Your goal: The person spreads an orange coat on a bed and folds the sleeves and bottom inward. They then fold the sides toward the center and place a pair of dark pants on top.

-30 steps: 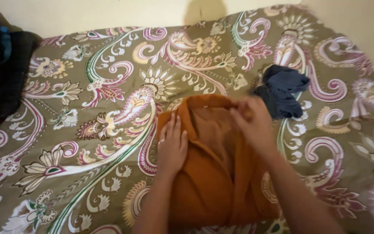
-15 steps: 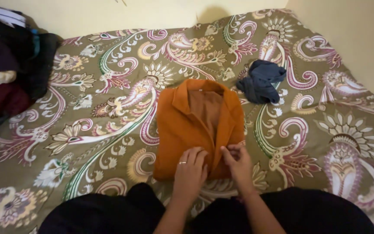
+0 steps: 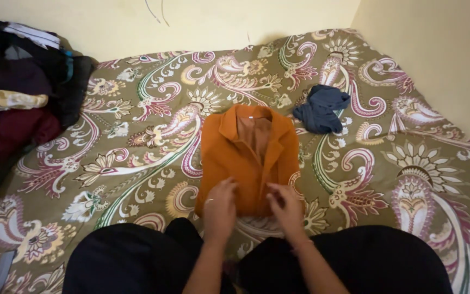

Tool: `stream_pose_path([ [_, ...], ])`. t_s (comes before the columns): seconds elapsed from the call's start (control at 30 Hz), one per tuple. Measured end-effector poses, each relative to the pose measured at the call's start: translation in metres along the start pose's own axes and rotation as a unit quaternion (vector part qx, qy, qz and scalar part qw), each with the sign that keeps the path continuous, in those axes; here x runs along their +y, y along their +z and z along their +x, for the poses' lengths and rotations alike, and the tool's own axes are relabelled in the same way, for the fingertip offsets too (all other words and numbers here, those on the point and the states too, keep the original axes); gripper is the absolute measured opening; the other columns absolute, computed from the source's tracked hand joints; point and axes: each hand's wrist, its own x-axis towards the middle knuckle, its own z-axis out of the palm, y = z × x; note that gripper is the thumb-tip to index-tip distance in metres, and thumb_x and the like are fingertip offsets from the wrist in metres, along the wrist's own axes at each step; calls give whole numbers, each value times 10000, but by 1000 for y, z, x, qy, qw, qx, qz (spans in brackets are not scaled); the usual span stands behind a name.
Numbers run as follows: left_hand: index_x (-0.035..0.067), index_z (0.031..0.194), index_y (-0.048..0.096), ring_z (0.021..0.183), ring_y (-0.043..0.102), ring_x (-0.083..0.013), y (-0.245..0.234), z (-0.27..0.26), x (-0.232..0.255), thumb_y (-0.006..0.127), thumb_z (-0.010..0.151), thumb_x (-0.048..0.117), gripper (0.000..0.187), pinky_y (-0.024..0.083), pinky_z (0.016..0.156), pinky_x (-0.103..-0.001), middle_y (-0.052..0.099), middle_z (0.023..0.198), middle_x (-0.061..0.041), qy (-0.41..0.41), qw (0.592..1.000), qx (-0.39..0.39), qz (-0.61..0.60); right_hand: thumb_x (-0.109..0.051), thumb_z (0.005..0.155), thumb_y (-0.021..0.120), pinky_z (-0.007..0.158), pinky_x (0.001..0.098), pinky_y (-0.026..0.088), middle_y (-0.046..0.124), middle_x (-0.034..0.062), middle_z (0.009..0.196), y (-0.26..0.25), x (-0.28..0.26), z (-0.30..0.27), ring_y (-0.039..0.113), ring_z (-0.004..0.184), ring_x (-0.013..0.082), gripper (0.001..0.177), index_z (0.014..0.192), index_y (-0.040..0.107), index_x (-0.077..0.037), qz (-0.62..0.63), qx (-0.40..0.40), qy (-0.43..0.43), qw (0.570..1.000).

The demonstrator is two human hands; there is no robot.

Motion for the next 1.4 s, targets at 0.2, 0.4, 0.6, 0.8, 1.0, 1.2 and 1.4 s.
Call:
stream_pose_path([
  [0.2,25,1175,641,1127,599,-379,7,-7,-60,653,945,209,295,478,977,-473,654,1162,-189,-256,947,194,27,-189,833,784,835,337,524,656,106,1099,-15,85,0,649,932,236,428,1202,653,-16,-44,260,183,947],
  [0.4,-16,1039,680,938,666,-400,5,-7,-56,744,845,516,569,535,816,-479,693,1030,-215,-279,956,90,13,-395,894,771,803,342,519,731,123,1052,-12,98,-3,648,910,205,473,1138,722,8,95,191,332,919],
  [0.6,58,1038,688,965,674,-377,21,-10,-74,637,968,493,444,534,835,-477,708,991,-146,-313,948,3,51,-361,891,772,747,291,511,725,35,914,-15,73,-2,640,821,137,394,1070,724,-13,100,195,255,942],
  [0.8,138,1226,656,982,662,-431,24,-9,-72,648,949,400,382,519,817,-507,722,1032,-184,-363,927,88,-17,-315,937,790,641,270,441,580,-7,810,-11,81,4,499,734,85,325,996,680,-15,83,233,132,960],
  [1.0,137,1145,681,1013,675,-408,54,-17,-109,705,914,397,349,518,863,-508,735,1070,-154,-461,885,61,-24,-256,877,805,724,265,475,676,8,896,-10,122,7,591,804,109,330,1055,713,6,206,217,246,922],
  [1.2,104,1182,632,998,699,-412,15,-2,-51,727,865,520,532,538,843,-514,738,1067,-176,-438,892,98,-50,-325,913,731,814,284,506,691,40,1015,-10,67,10,619,910,131,465,1255,650,-21,121,247,210,938],
  [1.4,74,1116,649,994,699,-422,3,2,-39,865,709,573,679,551,843,-505,736,1043,-204,-422,906,24,-18,-311,967,704,778,234,492,715,-12,926,-17,68,11,608,845,76,328,1085,733,-6,202,205,216,933],
])
